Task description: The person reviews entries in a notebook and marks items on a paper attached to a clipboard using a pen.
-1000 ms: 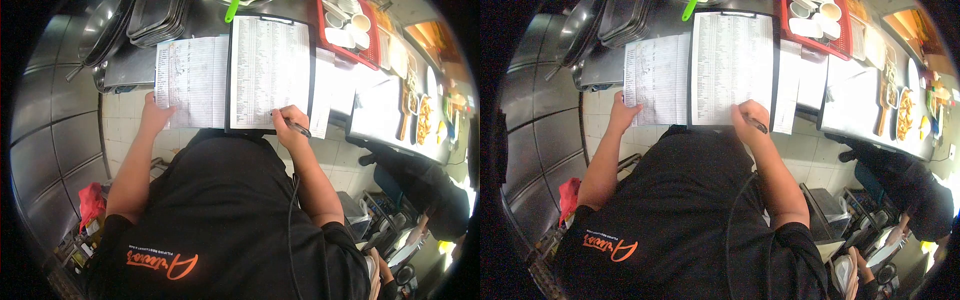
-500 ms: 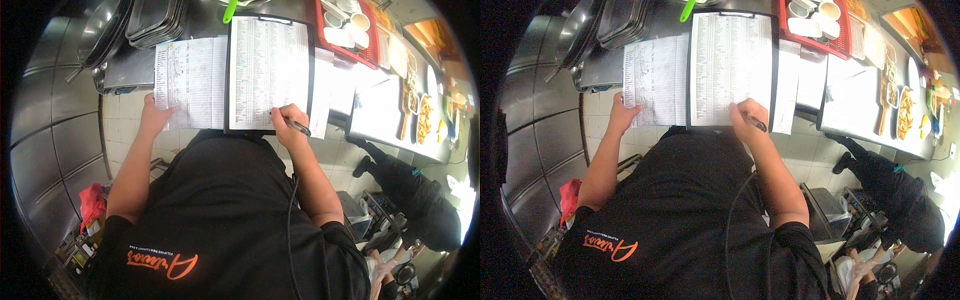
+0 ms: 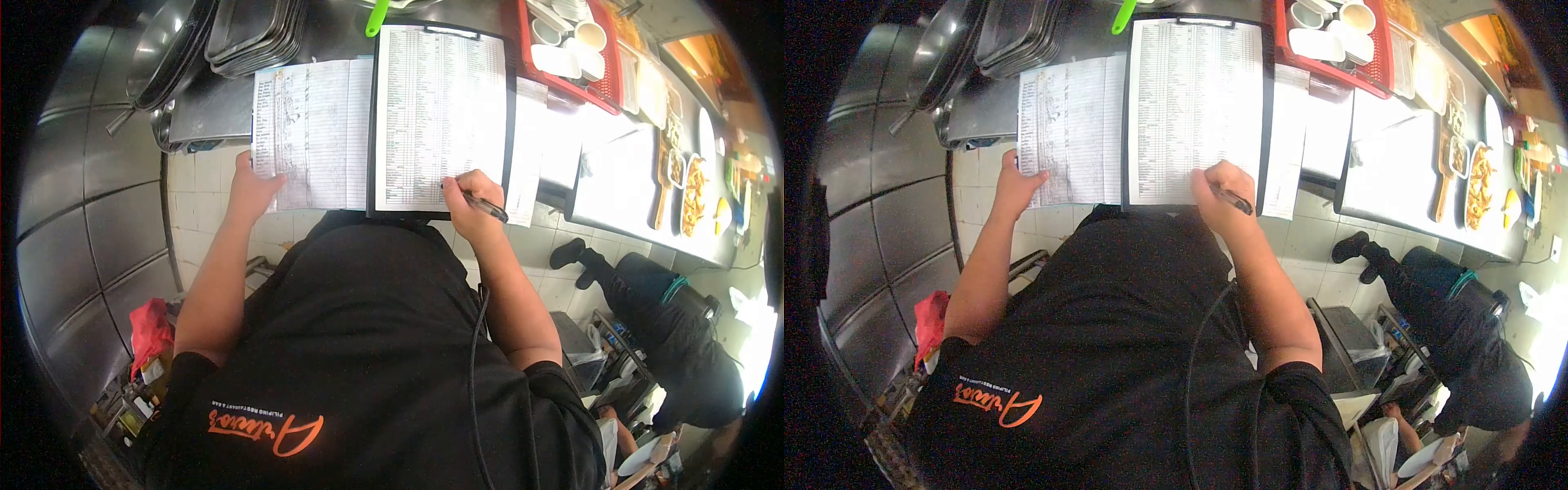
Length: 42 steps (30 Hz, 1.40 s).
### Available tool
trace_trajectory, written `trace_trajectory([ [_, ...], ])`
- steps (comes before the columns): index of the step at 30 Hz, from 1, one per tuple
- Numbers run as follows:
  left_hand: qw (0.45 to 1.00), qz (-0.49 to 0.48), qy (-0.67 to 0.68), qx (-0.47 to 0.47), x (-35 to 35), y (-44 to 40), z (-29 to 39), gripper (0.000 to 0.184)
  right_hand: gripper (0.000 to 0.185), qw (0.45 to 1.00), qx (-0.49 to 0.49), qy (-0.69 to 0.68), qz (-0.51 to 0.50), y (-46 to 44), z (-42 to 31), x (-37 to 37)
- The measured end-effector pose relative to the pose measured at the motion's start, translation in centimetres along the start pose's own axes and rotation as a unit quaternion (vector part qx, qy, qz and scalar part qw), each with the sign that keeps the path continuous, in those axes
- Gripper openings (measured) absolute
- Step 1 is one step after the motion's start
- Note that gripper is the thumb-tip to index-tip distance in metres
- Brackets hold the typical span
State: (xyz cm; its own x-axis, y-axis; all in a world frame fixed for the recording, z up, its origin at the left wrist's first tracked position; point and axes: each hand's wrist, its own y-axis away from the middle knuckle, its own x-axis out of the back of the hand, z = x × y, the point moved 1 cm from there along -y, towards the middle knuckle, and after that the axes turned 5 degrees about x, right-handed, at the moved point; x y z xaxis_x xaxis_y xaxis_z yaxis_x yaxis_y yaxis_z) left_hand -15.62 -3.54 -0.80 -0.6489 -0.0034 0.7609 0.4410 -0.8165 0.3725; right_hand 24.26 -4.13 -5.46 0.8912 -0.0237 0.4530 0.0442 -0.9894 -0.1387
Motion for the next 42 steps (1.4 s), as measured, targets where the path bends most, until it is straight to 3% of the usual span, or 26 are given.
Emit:
trace_trajectory([
  [42,1.0,0.0,-0.015,-0.009,0.0,0.0,0.0,0.07,0.029,0.995,0.093,0.04,-0.003,0.0,0.2,-0.4],
])
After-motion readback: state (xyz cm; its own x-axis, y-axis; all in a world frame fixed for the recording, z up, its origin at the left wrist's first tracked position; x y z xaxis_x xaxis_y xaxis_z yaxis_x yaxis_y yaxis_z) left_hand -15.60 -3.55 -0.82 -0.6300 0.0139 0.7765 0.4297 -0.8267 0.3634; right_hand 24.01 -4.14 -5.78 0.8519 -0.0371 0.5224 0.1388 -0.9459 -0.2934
